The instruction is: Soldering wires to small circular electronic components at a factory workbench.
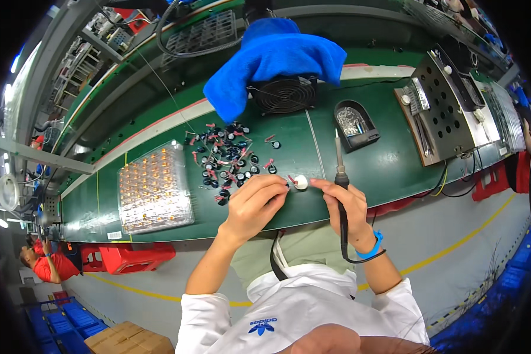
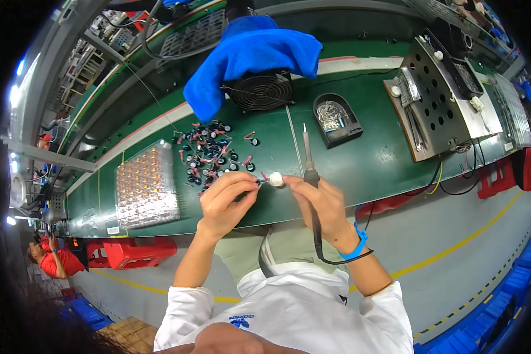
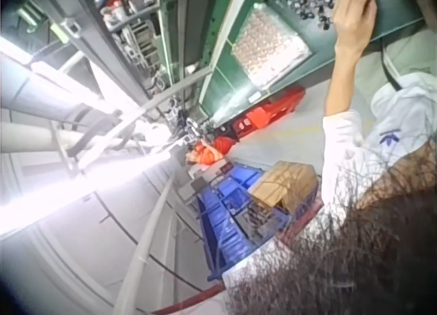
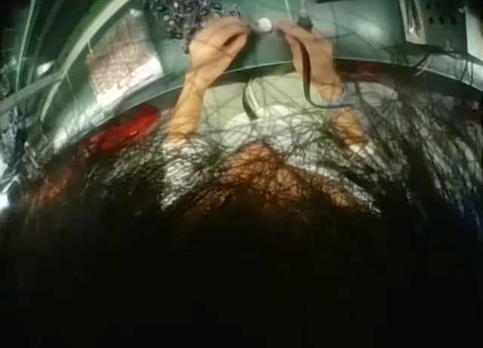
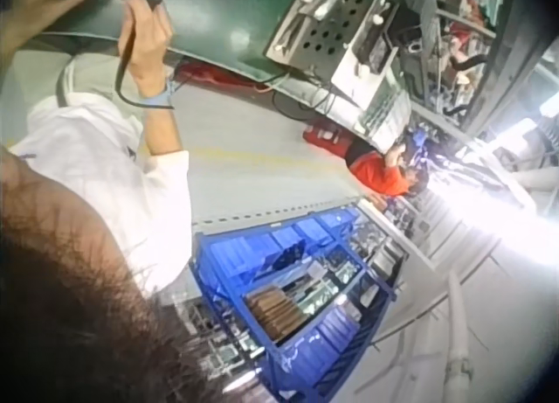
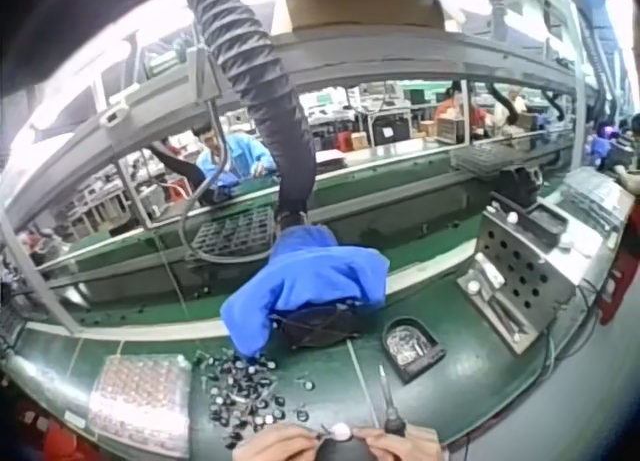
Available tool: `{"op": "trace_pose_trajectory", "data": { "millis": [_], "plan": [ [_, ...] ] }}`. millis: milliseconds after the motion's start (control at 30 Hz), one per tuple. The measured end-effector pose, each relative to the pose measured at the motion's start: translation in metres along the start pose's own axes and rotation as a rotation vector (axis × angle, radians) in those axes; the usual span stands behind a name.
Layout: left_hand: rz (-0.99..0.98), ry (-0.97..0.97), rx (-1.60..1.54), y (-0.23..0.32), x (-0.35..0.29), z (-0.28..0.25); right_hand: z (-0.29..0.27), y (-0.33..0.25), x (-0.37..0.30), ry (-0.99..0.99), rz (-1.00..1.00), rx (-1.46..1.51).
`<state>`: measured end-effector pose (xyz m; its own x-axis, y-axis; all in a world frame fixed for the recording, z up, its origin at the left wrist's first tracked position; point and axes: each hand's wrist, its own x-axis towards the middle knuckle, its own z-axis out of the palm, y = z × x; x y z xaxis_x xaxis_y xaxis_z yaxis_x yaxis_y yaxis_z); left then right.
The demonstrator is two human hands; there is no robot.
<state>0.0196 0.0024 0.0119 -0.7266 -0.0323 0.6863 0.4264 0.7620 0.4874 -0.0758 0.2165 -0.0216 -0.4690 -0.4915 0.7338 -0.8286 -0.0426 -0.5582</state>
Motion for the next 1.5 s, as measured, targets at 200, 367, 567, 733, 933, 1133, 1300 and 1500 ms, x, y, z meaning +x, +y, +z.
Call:
{"op": "trace_pose_trajectory", "data": {
  "millis": [200,367,567,733,933,1133,1300,1500],
  "plan": [
    [0.032,-0.041,-0.007,-0.007,-0.004,0.017,0.005,0.004,0.000,-0.036,0.000,-0.038],
    [0.086,-0.124,-0.005,-0.008,-0.015,0.007,0.010,-0.002,-0.003,-0.217,-0.038,-0.169],
    [0.162,-0.191,0.169,0.013,-0.020,-0.022,0.013,0.000,-0.001,-0.106,-0.147,-0.216],
    [-0.349,0.045,0.519,-0.004,-0.057,-0.139,0.010,-0.002,0.001,-0.112,-0.097,-0.060],
    [-0.636,0.083,0.872,-0.012,-0.106,-0.225,0.013,0.005,-0.006,-0.023,-0.070,0.020],
    [-0.654,0.117,0.900,-0.027,-0.122,-0.216,0.011,0.005,-0.007,-0.050,-0.050,-0.003],
    [-0.642,0.397,0.516,-0.024,-0.093,-0.192,0.010,0.004,-0.005,-0.033,-0.070,-0.001],
    [-0.486,0.357,-0.274,-0.028,-0.046,-0.098,0.003,0.002,-0.006,-0.022,-0.055,-0.008]
  ]
}}
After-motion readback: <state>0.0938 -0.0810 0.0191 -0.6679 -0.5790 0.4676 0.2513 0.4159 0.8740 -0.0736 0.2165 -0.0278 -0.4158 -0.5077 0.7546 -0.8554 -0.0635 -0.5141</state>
